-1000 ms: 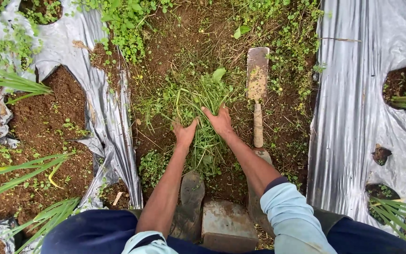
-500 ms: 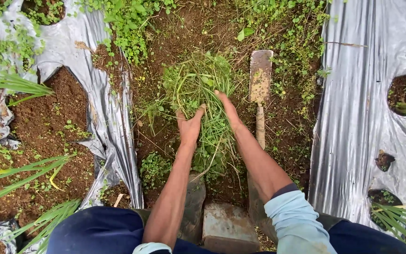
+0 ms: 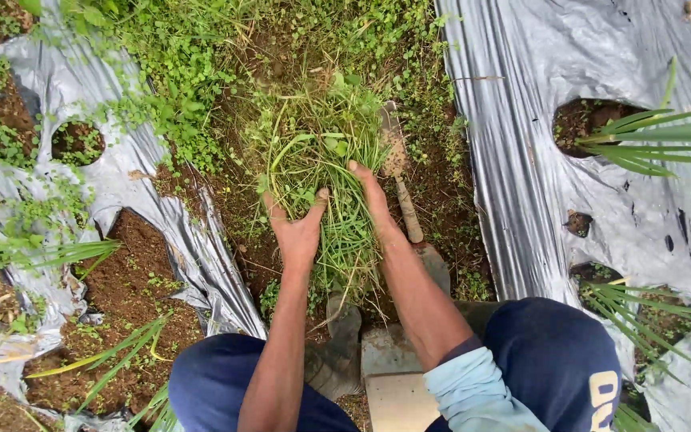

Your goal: The person sits on a small wooden block in a garden and uses a hand hoe to loosen the soil around weeds. They pull the weeds out by hand, gather them into a bundle, and eventually stand up to carry the collected weeds away.

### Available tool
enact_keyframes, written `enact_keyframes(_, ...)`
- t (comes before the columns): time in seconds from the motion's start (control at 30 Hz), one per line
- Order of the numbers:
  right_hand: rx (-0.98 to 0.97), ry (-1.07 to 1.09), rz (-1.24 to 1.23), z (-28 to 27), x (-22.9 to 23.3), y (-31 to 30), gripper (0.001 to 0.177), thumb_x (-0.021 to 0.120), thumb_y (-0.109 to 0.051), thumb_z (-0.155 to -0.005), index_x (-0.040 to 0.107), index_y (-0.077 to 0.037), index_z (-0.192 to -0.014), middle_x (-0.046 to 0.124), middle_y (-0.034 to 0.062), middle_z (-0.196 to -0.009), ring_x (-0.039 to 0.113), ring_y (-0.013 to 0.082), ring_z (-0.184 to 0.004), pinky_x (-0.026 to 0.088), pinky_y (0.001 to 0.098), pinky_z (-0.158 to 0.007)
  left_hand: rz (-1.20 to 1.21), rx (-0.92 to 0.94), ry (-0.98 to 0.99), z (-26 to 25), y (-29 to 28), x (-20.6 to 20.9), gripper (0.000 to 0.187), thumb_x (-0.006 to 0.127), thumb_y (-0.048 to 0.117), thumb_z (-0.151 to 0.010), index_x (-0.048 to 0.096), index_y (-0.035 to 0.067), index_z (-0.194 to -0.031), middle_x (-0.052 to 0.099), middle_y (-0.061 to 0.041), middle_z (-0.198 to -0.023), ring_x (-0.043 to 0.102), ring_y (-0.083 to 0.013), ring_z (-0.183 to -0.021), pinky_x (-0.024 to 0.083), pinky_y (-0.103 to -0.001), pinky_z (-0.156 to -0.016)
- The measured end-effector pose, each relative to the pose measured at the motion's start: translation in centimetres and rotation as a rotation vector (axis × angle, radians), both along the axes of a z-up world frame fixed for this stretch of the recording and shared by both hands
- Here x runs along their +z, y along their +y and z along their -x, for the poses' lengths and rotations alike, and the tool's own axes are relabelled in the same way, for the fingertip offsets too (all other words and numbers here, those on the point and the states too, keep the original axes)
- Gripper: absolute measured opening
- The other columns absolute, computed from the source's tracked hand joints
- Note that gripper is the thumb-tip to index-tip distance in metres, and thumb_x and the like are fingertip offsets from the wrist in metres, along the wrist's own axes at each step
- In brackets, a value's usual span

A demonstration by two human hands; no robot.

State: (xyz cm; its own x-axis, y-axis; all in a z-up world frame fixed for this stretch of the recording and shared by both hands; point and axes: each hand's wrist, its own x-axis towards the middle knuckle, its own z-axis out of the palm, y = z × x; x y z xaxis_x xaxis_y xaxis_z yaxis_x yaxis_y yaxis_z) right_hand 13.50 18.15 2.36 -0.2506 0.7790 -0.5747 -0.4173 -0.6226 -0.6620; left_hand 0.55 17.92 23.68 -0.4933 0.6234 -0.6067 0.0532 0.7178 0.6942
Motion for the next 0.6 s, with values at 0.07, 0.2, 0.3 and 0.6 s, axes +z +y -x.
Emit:
enact_keyframes(0.07, -0.078, 0.008, 0.104, -1.0, 3.9, -2.3, 0.091, 0.050, -0.075, -0.095, 0.034, -0.014, -0.160, 0.024, 0.0110, -0.168, 0.017, 0.0288, -0.157, 0.008, 0.0487, -0.130, 0.066, -0.055, -0.003, -2.0, 0.5, 6.7, 0.124, 0.087, 0.043, -0.083, 0.002, -0.002, -0.161, 0.007, -0.038, -0.163, 0.011, -0.0500, -0.153, 0.009, -0.067, -0.123)
enact_keyframes(0.2, -0.483, 0.398, 0.203, -5.1, -1.0, -12.5, 0.077, 0.055, -0.059, -0.100, 0.043, -0.003, -0.151, 0.032, 0.0194, -0.162, 0.022, 0.0320, -0.155, 0.020, 0.0423, -0.131, 0.264, -0.232, 0.038, -4.9, 0.0, 14.8, 0.116, 0.083, 0.044, -0.087, 0.005, 0.009, -0.164, 0.015, -0.038, -0.161, 0.058, -0.0226, -0.106, 0.036, -0.060, -0.115)
enact_keyframes(0.3, -0.188, -0.278, 0.443, -7.8, 26.4, -6.7, 0.104, 0.063, -0.085, -0.076, 0.051, -0.014, -0.151, 0.044, 0.0163, -0.158, 0.038, 0.0367, -0.147, 0.027, 0.0572, -0.120, 0.285, -0.294, 0.017, -7.3, -0.6, 21.5, 0.123, 0.086, 0.051, -0.083, 0.005, 0.010, -0.165, 0.015, -0.038, -0.160, 0.058, -0.0238, -0.101, 0.043, -0.056, -0.107)
enact_keyframes(0.6, -0.569, 0.093, 0.321, -11.2, 55.5, -7.5, 0.111, 0.059, -0.079, -0.087, 0.018, -0.012, -0.165, -0.002, 0.0232, -0.169, -0.007, 0.0454, -0.153, 0.000, 0.0604, -0.123, 0.320, -0.495, 0.085, -10.9, -0.7, 44.1, 0.117, 0.080, 0.053, -0.086, 0.011, -0.008, -0.159, 0.017, -0.041, -0.158, 0.036, -0.0430, -0.140, 0.030, -0.058, -0.118)
